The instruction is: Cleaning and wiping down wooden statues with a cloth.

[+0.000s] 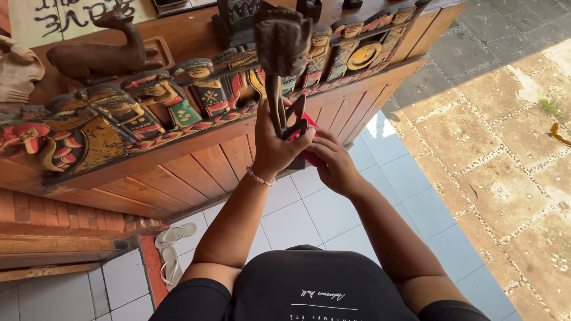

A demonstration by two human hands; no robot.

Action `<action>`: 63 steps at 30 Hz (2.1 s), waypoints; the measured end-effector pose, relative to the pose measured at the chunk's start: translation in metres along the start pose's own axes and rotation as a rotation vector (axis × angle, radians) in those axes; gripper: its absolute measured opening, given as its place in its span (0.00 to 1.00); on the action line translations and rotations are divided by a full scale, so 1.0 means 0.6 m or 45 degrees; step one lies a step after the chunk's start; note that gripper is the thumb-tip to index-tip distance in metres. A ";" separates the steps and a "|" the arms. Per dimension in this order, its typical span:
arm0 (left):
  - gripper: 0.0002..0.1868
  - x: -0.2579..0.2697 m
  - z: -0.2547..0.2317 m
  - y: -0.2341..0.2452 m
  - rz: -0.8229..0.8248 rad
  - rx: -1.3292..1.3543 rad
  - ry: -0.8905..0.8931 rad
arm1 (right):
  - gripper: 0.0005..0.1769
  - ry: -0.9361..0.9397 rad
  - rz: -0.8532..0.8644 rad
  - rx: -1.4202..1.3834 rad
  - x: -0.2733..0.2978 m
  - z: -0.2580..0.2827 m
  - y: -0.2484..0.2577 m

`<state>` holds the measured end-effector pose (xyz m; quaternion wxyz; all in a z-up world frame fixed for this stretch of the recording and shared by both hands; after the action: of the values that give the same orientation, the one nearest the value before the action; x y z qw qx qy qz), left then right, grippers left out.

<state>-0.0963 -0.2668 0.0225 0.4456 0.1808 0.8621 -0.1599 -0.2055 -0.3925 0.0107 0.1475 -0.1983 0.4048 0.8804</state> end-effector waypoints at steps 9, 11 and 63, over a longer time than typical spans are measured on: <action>0.29 0.008 0.020 0.017 -0.236 -0.169 0.027 | 0.23 -0.568 -0.392 -0.785 0.047 -0.123 0.056; 0.30 0.018 0.018 0.003 -0.370 -0.099 0.121 | 0.23 -0.294 -0.653 -0.364 0.051 -0.080 0.064; 0.30 0.083 -0.037 -0.053 -0.350 0.315 -0.009 | 0.29 -0.965 -0.066 -2.103 0.055 -0.092 -0.046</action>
<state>-0.1534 -0.2768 -0.0030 0.3970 0.1142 0.8508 -0.3249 -0.2100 -0.4147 -0.0554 0.1014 0.0528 -0.4352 0.8930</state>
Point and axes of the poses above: each hand's wrist, its own x-axis away from the middle knuckle, its own y-axis out of the back of the hand, z = x × y, the point moved 3 cm from there along -x, towards the middle knuckle, and after that the axes turned 14 degrees about -y, right-handed, at the moved point
